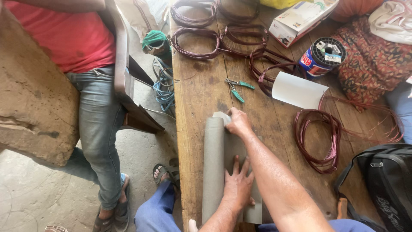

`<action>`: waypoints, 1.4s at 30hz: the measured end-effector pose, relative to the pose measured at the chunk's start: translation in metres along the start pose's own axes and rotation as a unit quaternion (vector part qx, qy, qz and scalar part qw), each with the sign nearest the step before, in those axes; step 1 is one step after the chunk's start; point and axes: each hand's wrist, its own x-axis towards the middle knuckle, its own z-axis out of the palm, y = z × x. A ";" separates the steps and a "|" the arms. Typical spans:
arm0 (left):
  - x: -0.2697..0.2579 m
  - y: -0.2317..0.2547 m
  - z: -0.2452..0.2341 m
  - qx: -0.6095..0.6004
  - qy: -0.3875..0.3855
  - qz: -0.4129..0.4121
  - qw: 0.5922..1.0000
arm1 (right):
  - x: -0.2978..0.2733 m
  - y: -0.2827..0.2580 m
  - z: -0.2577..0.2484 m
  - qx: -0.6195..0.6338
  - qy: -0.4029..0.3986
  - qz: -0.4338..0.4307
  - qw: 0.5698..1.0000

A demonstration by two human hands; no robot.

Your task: The person unrolls a sheet of gray insulation paper on a wooden table, measures it against a small white template, and cuts it into rectangular pieces using a knife and scissors. The person then folds the cut pieces.

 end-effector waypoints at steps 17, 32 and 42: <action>0.010 -0.004 -0.016 -0.053 0.055 -0.033 0.997 | -0.228 0.132 -0.020 0.313 0.074 0.164 0.933; 0.007 -0.015 -0.036 0.010 -0.018 -0.020 1.000 | -0.243 0.077 -0.003 0.148 0.139 0.142 0.969; 0.005 -0.009 -0.027 -0.010 0.033 -0.039 0.999 | -0.242 0.076 -0.011 0.162 0.124 0.174 0.963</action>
